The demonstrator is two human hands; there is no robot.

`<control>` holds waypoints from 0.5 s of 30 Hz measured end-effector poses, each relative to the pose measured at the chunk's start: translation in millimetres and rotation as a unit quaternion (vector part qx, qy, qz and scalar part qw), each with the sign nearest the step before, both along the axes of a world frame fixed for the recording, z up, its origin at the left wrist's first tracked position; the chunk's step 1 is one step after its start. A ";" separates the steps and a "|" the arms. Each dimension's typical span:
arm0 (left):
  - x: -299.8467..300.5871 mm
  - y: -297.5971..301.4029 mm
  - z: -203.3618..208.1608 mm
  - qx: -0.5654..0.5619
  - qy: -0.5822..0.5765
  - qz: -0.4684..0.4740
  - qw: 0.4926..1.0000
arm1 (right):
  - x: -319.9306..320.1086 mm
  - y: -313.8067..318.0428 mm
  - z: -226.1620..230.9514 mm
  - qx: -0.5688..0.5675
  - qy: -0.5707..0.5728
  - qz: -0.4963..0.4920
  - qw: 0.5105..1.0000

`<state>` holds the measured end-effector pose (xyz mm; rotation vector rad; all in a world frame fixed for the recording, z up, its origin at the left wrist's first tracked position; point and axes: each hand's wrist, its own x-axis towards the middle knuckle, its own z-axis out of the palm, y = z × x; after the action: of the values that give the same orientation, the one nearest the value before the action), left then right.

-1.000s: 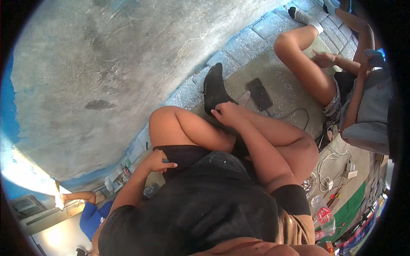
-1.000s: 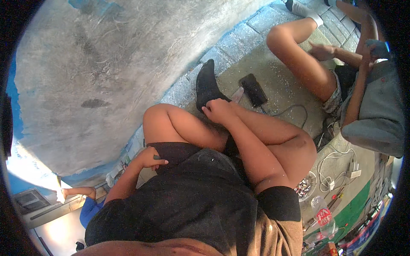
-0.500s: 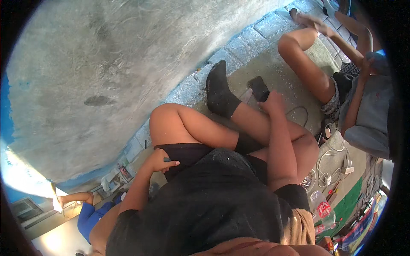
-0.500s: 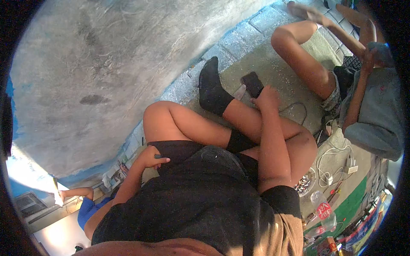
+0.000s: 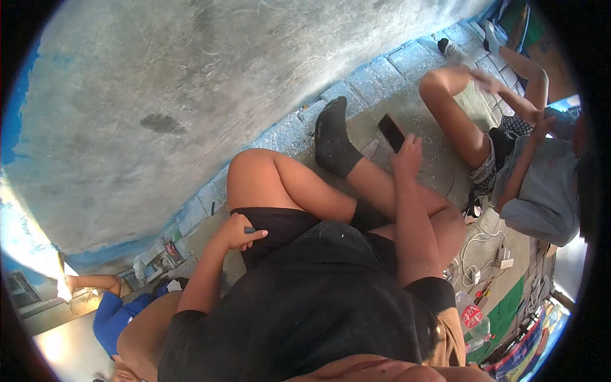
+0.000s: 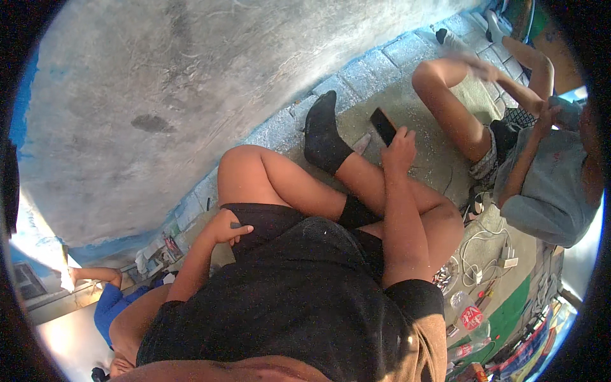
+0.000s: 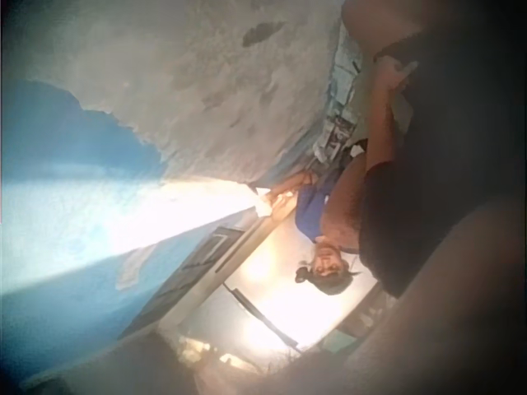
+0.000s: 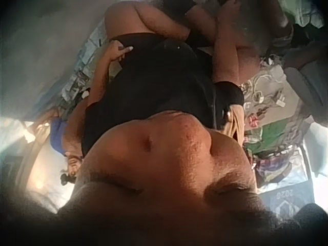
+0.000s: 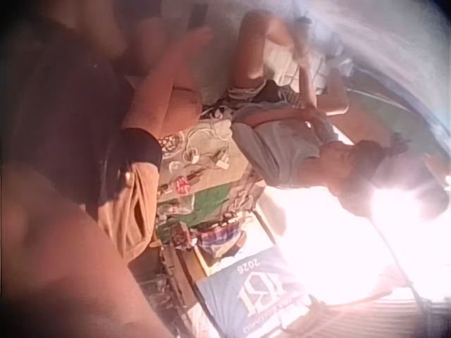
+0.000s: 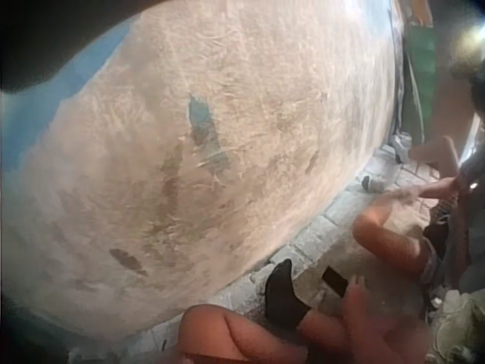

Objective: The person scrapes peeling blue paint from a concrete wall using a metal hand-held scraper while sitting on the floor.

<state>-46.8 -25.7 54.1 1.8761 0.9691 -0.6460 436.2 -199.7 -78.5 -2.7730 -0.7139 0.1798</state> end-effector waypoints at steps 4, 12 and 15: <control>-2.9 -4.6 1.5 0.003 -0.020 0.008 1.000 | 14.7 -4.3 -30.6 0.028 -0.107 -0.035 0.993; -18.5 -11.1 -6.7 0.027 -0.064 0.040 0.997 | 10.5 -4.8 -27.4 -0.074 0.044 -0.027 0.996; -5.9 -9.9 4.5 0.028 -0.053 0.031 0.998 | 20.6 -13.2 -37.8 -0.047 0.052 -0.059 0.996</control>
<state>-52.7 -35.6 58.6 1.9018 0.9813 -0.4827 456.8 -212.9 -116.2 -2.8598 -0.5277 0.3391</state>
